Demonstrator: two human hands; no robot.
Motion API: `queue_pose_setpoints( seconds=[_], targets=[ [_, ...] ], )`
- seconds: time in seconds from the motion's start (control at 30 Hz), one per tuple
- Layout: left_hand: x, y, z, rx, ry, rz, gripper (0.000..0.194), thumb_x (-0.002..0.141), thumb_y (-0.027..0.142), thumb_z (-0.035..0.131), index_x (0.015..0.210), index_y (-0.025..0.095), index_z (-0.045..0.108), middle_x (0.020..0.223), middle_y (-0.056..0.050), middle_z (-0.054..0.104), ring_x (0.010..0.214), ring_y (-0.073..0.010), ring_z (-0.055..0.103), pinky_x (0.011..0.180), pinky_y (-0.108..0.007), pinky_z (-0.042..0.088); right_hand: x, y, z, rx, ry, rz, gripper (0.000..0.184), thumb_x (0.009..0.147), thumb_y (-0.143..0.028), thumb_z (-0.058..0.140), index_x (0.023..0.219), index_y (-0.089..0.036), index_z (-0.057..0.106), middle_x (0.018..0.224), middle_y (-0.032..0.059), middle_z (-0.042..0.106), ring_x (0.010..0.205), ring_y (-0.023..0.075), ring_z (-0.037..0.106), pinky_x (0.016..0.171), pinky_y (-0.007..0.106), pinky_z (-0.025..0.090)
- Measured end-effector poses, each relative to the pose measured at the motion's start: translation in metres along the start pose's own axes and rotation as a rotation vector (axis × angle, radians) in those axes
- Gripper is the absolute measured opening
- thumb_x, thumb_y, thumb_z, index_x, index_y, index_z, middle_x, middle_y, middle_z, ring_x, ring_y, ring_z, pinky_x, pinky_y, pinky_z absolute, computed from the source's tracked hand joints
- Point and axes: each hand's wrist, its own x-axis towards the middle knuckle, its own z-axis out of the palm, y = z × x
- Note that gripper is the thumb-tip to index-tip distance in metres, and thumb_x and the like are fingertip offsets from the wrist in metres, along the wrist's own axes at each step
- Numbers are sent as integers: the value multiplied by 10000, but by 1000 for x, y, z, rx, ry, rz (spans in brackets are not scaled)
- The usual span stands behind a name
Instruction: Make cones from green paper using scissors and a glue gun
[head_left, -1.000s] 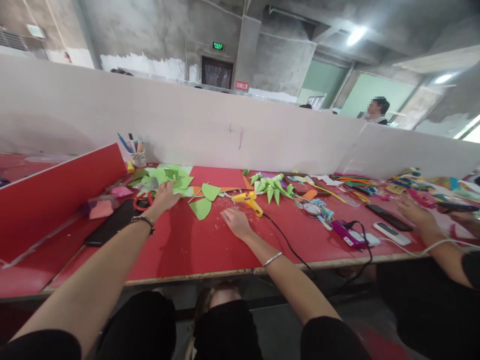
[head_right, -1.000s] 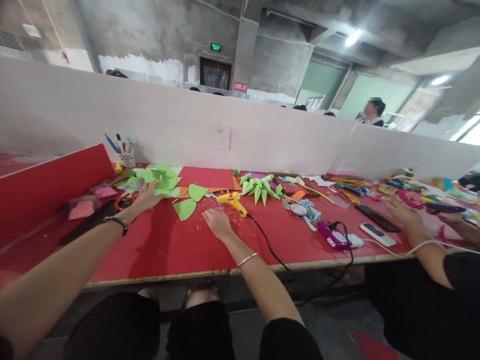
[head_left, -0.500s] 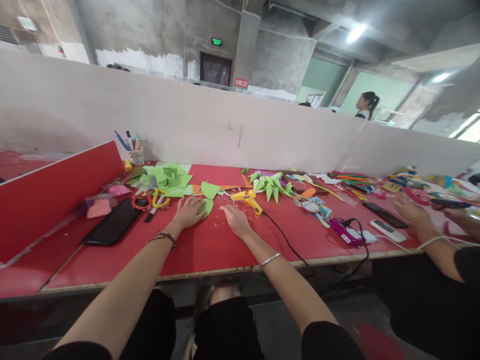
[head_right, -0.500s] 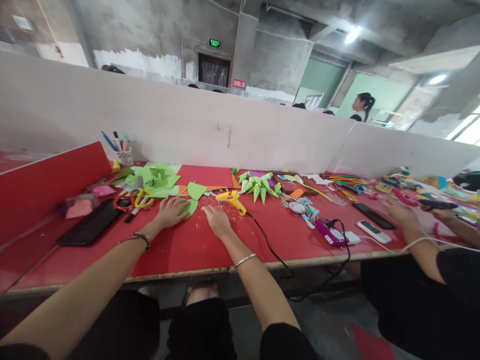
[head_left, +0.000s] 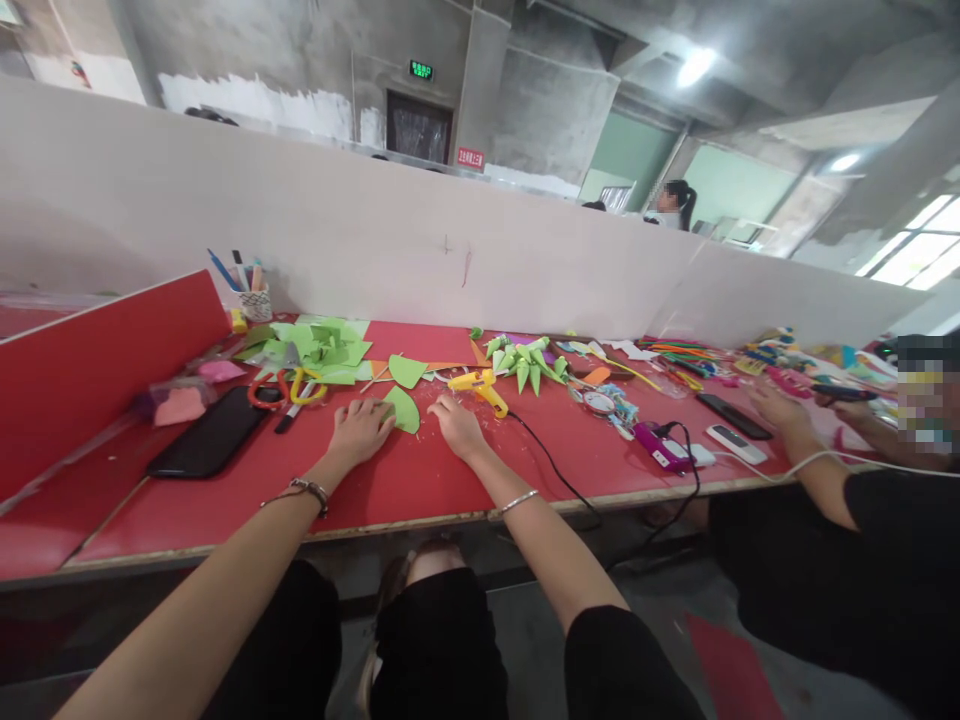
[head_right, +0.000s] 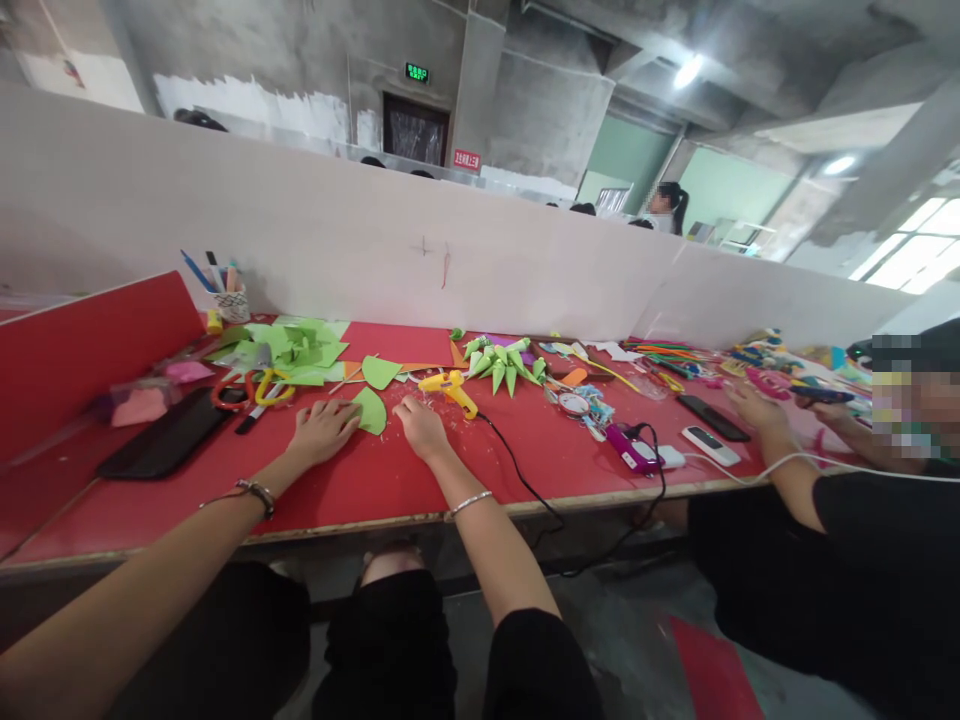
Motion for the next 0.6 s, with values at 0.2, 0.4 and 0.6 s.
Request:
queue_pose_setpoints(
  seconds=[0.2, 0.4, 0.6],
  targets=[
    [-23, 9, -4, 10, 26, 14, 368, 803, 411, 398, 1116, 267, 529, 1115, -89, 515, 1048, -259, 409, 895, -433, 230, -4, -9, -1, 86, 56, 14, 262, 858, -137, 333, 1016, -184, 537, 1001, 70, 517, 919, 171, 498, 745, 262, 412],
    [-25, 9, -6, -11, 70, 29, 369, 773, 411, 450, 1076, 227, 552, 1050, -104, 531, 999, -269, 432, 852, -438, 258, -20, -30, -5, 203, 99, -16, 397, 829, -310, 449, 1194, -156, 411, 1106, 103, 479, 1071, 179, 435, 909, 303, 367],
    [-35, 16, -15, -102, 35, 204, 256, 812, 315, 387, 828, 194, 611, 830, -67, 610, 854, -212, 533, 855, -401, 263, -38, -48, -18, 208, -133, -113, 586, 775, -429, 519, 1279, -183, 352, 1273, 134, 393, 1181, 256, 341, 938, 414, 334]
  ],
)
